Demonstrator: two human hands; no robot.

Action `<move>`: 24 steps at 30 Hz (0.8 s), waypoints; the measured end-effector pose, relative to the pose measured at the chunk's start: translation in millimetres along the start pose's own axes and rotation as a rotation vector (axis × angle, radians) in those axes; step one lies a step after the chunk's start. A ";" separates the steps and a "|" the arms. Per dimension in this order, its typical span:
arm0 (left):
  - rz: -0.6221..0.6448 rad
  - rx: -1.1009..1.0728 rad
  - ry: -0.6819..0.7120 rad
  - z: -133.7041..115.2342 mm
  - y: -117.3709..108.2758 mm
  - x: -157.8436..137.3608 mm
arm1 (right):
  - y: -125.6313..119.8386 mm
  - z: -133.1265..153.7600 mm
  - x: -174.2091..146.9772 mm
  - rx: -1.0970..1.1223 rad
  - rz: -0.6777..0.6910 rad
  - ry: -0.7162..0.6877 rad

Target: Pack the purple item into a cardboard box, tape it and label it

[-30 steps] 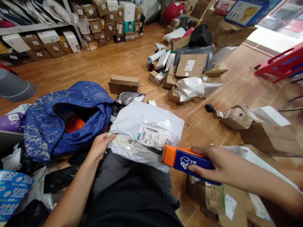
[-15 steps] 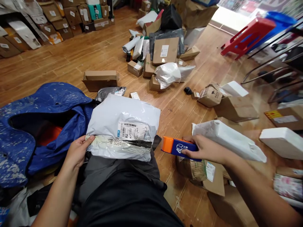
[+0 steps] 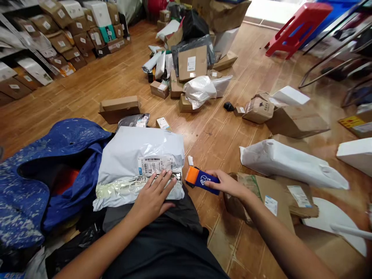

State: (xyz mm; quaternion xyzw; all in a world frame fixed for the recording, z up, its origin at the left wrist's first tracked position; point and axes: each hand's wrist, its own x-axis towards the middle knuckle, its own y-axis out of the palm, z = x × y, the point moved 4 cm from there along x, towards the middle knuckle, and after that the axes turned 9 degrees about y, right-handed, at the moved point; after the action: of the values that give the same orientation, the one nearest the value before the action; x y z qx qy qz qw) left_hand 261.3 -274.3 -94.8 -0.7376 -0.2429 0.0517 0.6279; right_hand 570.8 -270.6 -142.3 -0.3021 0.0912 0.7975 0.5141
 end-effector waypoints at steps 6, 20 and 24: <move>-0.195 -0.111 -0.097 23.4 -27.7 23.3 | 7.4 -12.9 -4.6 0.335 0.065 0.050; -1.668 -1.668 -0.641 111.9 -176.3 92.4 | 22.5 398.3 -0.8 0.152 0.043 -0.404; -1.735 -1.610 -0.689 100.6 -135.9 15.3 | 70.2 388.4 30.7 -0.050 0.120 -0.298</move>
State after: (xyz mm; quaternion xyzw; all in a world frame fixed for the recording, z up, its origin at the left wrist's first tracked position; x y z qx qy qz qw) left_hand 196.5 -164.4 17.2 -0.4565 -0.7678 -0.3550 -0.2759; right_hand 349.8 -101.9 139.5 -0.1873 0.0119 0.8649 0.4655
